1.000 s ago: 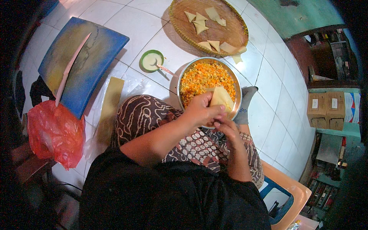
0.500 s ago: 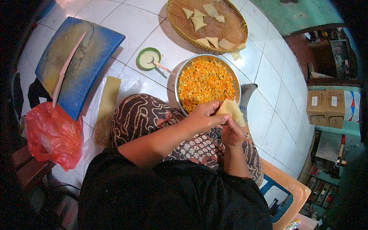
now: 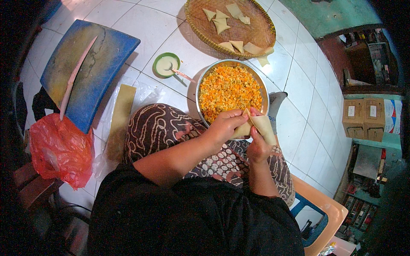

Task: The person sits on the floor and assembles samosas by placing a filling mixture onto square wrappers, folding them into triangles, and sealing the edges. The finished samosas are placed on a woven tray.

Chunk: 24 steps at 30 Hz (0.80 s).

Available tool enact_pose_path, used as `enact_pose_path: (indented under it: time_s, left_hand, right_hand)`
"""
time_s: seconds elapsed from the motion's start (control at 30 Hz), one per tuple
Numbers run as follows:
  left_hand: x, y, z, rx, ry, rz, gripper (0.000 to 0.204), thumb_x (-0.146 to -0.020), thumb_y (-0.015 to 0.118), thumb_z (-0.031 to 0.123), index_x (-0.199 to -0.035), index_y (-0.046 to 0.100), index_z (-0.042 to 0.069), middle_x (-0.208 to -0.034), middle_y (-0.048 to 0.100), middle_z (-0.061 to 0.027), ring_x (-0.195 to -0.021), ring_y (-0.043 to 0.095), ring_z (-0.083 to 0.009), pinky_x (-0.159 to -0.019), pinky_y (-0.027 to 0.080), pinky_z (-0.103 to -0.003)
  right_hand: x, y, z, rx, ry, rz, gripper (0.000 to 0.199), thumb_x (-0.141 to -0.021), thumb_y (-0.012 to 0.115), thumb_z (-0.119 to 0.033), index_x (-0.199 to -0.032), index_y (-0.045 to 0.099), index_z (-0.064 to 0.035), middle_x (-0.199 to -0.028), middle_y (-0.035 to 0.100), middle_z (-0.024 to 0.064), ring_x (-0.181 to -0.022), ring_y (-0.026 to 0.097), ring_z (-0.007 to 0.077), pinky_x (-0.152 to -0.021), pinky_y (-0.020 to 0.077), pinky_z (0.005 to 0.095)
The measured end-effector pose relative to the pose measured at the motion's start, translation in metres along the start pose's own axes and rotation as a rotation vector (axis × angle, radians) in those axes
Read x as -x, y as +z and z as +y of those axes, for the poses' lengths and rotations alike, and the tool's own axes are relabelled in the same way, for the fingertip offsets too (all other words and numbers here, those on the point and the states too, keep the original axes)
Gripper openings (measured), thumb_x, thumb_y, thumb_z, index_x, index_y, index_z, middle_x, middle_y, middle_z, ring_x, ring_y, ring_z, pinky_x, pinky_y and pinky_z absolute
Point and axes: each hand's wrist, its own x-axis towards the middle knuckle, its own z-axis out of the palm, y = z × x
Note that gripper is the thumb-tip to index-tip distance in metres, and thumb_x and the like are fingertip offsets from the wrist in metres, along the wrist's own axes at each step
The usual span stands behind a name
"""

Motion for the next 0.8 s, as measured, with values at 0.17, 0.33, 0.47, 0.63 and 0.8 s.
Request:
enact_pose_path:
  time_s: [0.17, 0.33, 0.47, 0.63, 0.8]
  left_hand:
    - [0.001, -0.006, -0.001, 0.064, -0.112, 0.026, 0.027, -0.091, 0.044, 0.026, -0.105, 0.053, 0.004, -0.096, 0.06, -0.0076, -0.08, 0.06, -0.0167, -0.065, 0.05, -0.031]
    - [-0.002, -0.011, -0.002, 0.117, -0.231, 0.017, 0.034, -0.093, 0.036, 0.032, -0.106, 0.052, 0.006, -0.097, 0.06, -0.0064, -0.08, 0.06, -0.0172, -0.065, 0.05, -0.033]
    - [0.002, -0.001, 0.007, 0.19, -0.268, 0.054, 0.041, -0.093, 0.029, 0.037, -0.11, 0.05, 0.006, -0.102, 0.059, -0.0067, -0.086, 0.059, -0.0178, -0.071, 0.05, -0.033]
    - [-0.004, -0.008, 0.005, 0.331, -0.263, -0.062, 0.043, -0.095, 0.024, 0.037, -0.117, 0.043, 0.006, -0.109, 0.055, -0.0103, -0.095, 0.058, -0.0212, -0.073, 0.051, -0.036]
    - [0.002, -0.006, 0.019, 0.302, -0.303, -0.093, 0.043, -0.094, 0.028, 0.037, -0.118, 0.042, 0.004, -0.109, 0.055, -0.0107, -0.098, 0.056, -0.0212, -0.082, 0.047, -0.033]
  right_hand:
    - [-0.006, -0.014, 0.003, 0.463, -0.302, -0.181, 0.031, -0.08, 0.051, -0.011, -0.107, 0.058, 0.0013, -0.118, 0.052, 0.0174, -0.116, 0.043, 0.0324, -0.1, 0.0277, 0.0427]
    - [-0.014, -0.019, -0.008, 0.795, -0.44, -0.331, 0.031, -0.078, 0.053, -0.019, -0.105, 0.061, -0.006, -0.115, 0.054, 0.0146, -0.113, 0.044, 0.0349, -0.097, 0.0283, 0.0458]
    - [-0.018, -0.02, -0.018, 0.984, -0.46, -0.457, 0.032, -0.078, 0.054, -0.022, -0.106, 0.061, -0.0106, -0.112, 0.055, 0.0124, -0.112, 0.044, 0.0342, -0.098, 0.025, 0.047]
    - [-0.017, -0.018, -0.03, 1.139, -0.434, -0.56, 0.042, -0.073, 0.059, -0.032, -0.111, 0.058, -0.0129, -0.115, 0.053, 0.0111, -0.114, 0.043, 0.0339, -0.1, 0.0205, 0.0495]
    - [-0.02, -0.023, -0.025, 1.205, -0.457, -0.62, 0.051, -0.067, 0.062, -0.034, -0.114, 0.055, -0.0133, -0.117, 0.051, 0.011, -0.114, 0.042, 0.0342, -0.1, 0.0218, 0.0503]
